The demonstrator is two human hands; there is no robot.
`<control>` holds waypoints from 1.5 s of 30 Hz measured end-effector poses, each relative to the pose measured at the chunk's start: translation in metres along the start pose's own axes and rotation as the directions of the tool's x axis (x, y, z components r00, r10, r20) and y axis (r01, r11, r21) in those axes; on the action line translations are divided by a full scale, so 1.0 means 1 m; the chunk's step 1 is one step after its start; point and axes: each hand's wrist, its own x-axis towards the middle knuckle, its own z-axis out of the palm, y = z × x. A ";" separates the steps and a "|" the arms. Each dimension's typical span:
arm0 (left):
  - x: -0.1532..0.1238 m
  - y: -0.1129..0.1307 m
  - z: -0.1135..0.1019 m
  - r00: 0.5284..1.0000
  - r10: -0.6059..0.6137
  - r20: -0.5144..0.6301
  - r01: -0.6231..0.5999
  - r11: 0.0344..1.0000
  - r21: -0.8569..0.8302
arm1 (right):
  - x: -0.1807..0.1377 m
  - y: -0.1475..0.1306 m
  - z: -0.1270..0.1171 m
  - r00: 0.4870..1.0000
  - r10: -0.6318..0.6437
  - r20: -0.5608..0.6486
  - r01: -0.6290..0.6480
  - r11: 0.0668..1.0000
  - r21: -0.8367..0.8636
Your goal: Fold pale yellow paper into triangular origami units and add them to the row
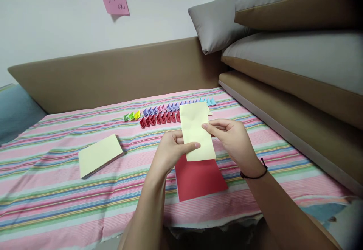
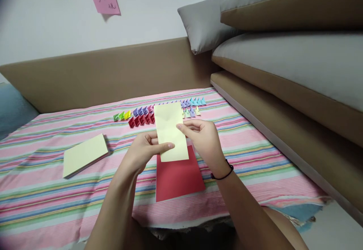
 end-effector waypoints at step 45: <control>-0.017 0.025 0.018 0.847 0.225 -0.482 -0.351 0.917 -0.188 | -0.035 -0.040 0.011 0.959 -0.200 0.200 0.265 0.881 -0.392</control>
